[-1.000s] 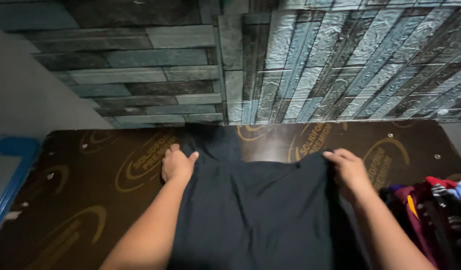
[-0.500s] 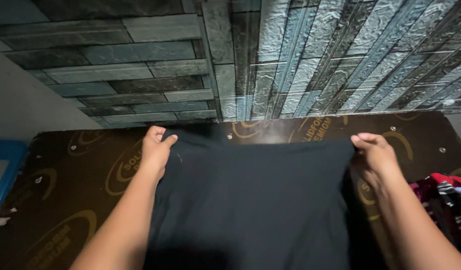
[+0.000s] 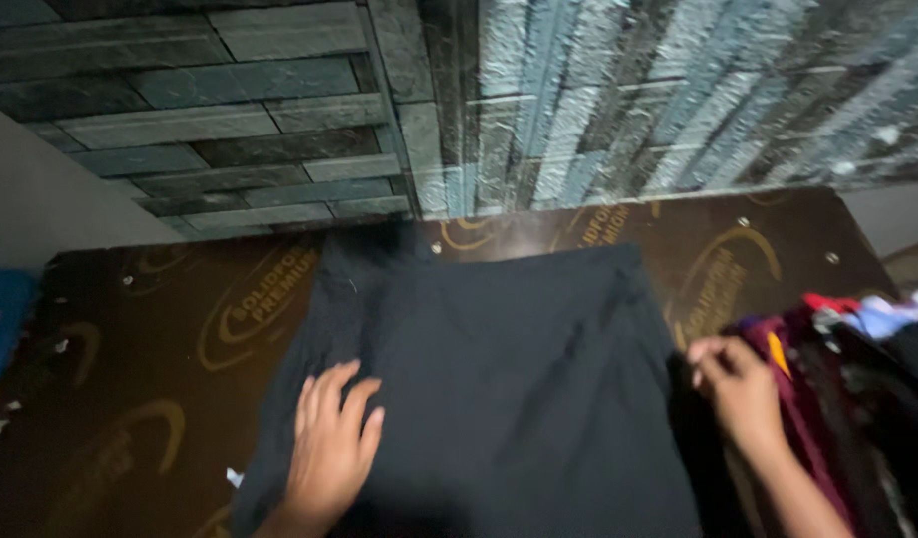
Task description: The person picks up a black shirt and a white shirt one at a time and folds them on a flat surface.
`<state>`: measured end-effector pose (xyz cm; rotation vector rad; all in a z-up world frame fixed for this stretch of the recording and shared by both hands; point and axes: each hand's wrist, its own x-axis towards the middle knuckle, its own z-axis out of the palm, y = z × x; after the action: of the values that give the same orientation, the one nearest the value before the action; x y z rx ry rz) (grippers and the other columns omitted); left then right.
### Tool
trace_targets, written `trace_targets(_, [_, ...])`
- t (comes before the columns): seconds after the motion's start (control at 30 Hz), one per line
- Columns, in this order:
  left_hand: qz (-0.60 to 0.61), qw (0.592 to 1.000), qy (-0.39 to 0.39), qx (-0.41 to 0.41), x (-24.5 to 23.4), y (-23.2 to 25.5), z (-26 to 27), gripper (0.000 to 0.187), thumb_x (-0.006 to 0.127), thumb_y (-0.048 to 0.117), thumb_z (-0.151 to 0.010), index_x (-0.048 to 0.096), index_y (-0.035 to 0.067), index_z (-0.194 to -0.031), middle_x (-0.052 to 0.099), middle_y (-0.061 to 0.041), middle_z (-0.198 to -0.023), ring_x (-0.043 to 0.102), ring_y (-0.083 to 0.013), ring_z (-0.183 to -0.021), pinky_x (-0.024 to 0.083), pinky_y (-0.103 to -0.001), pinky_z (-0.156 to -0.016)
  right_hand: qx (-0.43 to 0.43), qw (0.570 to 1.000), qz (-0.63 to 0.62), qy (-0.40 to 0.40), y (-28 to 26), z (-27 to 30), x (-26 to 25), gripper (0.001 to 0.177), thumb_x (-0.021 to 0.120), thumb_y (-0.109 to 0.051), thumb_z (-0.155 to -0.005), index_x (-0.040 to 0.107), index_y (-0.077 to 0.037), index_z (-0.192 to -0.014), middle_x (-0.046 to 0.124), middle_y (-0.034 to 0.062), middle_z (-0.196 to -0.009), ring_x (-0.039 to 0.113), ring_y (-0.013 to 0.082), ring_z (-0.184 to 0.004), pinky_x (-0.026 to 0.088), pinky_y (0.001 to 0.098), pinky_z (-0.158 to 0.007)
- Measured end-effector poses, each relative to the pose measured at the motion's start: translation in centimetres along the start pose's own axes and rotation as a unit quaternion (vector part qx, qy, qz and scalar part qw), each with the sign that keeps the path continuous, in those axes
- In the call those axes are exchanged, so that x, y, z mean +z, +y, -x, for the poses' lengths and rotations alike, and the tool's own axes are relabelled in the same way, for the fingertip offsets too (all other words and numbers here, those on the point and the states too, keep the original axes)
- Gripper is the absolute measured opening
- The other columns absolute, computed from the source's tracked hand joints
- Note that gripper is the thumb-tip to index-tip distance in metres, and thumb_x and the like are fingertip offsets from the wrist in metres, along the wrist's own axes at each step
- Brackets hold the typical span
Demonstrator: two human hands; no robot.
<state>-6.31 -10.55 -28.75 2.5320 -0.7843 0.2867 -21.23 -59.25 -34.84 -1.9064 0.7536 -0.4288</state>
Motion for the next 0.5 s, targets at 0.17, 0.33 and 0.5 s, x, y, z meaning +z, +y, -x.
trace_targets(0.17, [-0.046,0.996,-0.032,-0.062,1.3,1.1,10.4,0.045,0.069,0.028,-0.079,0.064,0.018,-0.123,0.05,-0.012,-0.141,0.043,-0.0343,-0.138,0.025,-0.063,-0.118,0.118,0.971,0.207,-0.035,-2.1,10.2,-2.3,0.03,0.077,-0.029,-0.088,0.077,-0.003,-0.102,0.075,0.0113,-0.081,0.068,0.022,-0.075,0.054,0.0355,-0.075])
trace_targets(0.33, [-0.101,0.984,-0.115,-0.093,1.7,4.0,16.8,0.064,0.07,0.037,-0.076,0.06,0.022,-0.137,0.04,-0.018,-0.154,0.029,-0.0393,-0.147,0.014,-0.076,-0.114,0.036,0.962,0.269,-0.022,-2.8,14.1,-1.7,0.045,0.079,-0.04,-0.083,0.071,-0.006,-0.111,0.074,0.0111,-0.102,0.072,0.0273,-0.092,0.056,0.0384,-0.084])
trace_targets(0.5, [0.005,0.996,-0.067,0.061,4.2,3.9,21.6,0.068,0.069,0.054,-0.073,0.063,0.021,-0.132,0.046,-0.025,-0.149,0.031,-0.0489,-0.142,0.018,-0.084,-0.102,0.024,0.954,0.297,-0.002,-2.1,12.1,0.6,0.042,0.08,-0.039,-0.083,0.07,-0.009,-0.111,0.068,0.0118,-0.104,0.068,0.0299,-0.094,0.053,0.043,-0.081])
